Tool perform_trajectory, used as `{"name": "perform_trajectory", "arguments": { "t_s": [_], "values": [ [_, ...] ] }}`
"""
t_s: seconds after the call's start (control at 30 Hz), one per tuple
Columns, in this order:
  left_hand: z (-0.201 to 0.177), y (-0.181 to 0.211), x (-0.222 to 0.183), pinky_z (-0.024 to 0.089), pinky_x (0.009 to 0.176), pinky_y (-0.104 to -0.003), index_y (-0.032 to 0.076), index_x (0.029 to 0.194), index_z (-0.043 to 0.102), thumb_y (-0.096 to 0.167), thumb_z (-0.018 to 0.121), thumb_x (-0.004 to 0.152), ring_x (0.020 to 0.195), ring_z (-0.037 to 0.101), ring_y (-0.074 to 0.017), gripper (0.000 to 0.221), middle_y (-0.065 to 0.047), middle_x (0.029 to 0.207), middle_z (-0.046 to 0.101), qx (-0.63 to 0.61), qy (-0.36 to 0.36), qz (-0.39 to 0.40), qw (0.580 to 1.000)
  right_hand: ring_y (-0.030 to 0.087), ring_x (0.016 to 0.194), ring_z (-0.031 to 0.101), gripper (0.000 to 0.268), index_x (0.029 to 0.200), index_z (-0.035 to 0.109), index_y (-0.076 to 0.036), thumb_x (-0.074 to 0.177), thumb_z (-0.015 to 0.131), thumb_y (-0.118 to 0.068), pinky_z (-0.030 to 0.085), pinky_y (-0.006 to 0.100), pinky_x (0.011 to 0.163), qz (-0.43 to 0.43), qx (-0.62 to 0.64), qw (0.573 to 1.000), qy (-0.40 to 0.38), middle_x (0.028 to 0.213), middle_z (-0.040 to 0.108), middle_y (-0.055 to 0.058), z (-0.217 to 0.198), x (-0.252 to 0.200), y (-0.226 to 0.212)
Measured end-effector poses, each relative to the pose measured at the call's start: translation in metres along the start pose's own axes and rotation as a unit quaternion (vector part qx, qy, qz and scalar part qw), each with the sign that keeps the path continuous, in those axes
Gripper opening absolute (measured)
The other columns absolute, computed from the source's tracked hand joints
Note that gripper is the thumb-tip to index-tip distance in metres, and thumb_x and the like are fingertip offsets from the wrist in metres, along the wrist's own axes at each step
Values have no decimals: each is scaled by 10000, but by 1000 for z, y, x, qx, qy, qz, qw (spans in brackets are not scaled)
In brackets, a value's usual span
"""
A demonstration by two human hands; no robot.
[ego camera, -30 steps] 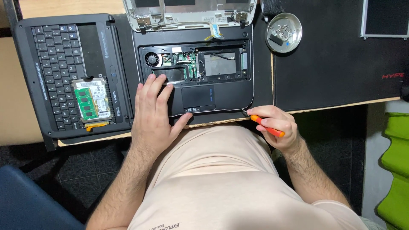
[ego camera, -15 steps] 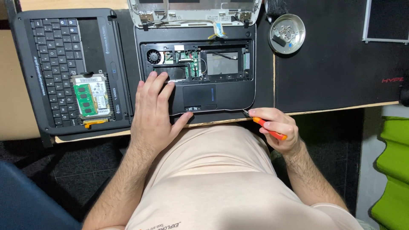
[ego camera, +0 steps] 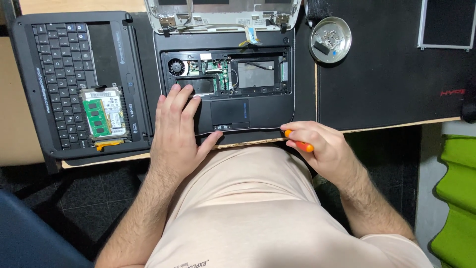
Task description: Disassembling a laptop by removing the screen bezel, the screen itself, and unscrewing internal components.
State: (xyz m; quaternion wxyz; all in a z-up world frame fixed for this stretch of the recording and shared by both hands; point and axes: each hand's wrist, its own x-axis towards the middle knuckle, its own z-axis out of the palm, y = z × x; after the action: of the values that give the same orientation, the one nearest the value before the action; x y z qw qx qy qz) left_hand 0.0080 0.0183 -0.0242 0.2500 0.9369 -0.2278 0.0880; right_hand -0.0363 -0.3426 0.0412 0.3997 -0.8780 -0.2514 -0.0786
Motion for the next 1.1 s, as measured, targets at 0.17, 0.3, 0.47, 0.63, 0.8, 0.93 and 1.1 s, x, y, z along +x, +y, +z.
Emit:
{"name": "perform_trajectory", "arguments": {
  "t_s": [0.17,0.3,0.47,0.63,0.8,0.93,1.1],
  "values": [
    [-1,1,0,258,1486,-706,29,1723,598,549,968,1071,1770,453,-506,912,-234,1842,530,-4,1,-2,1000,491,1003,875,160,1263,747,-57,1132,838,-55,752,584,807,-77,-18,997,-13,1272,903,238,-1,-4,9],
    [-1,2,1,273,1488,-701,25,1715,609,515,985,1054,1760,471,-507,905,-234,1823,552,-5,14,4,1000,534,1119,883,190,1277,832,-123,1107,867,-47,748,583,905,-214,-20,975,52,1339,881,328,23,-30,43],
    [-1,3,0,276,1484,-709,25,1704,628,446,1010,1028,1747,492,-515,884,-235,1803,584,-20,24,9,999,523,1135,881,112,1222,894,-130,1148,813,-109,757,580,922,-210,-43,973,81,1354,879,341,46,-54,58],
    [0,0,-1,297,1478,-714,25,1698,639,343,1023,984,1730,518,-528,870,-242,1789,608,-32,36,15,999,466,1216,873,206,1244,947,-124,1197,749,-152,746,538,980,-162,-106,978,79,1444,862,312,45,-54,50],
    [1,1,-2,339,1460,-709,6,1680,649,287,1044,959,1701,546,-546,869,-254,1762,626,-51,61,14,997,450,1113,901,118,1184,903,-55,1125,806,-20,748,529,932,-94,-4,995,44,1406,898,291,29,-45,34],
    [-3,1,-7,367,1457,-685,6,1671,649,311,1036,989,1695,559,-533,841,-241,1762,626,-53,72,13,996,436,1115,927,93,1115,835,-15,1049,850,49,757,532,949,16,166,986,19,1367,915,288,14,-35,13],
    [-20,-5,-29,494,1318,-635,37,1563,736,409,1005,1063,1536,707,-485,679,-170,1603,747,-3,159,28,987,267,957,897,337,1259,517,-31,1095,788,82,764,407,879,90,399,912,7,1238,898,321,28,-16,11]
  ]
}}
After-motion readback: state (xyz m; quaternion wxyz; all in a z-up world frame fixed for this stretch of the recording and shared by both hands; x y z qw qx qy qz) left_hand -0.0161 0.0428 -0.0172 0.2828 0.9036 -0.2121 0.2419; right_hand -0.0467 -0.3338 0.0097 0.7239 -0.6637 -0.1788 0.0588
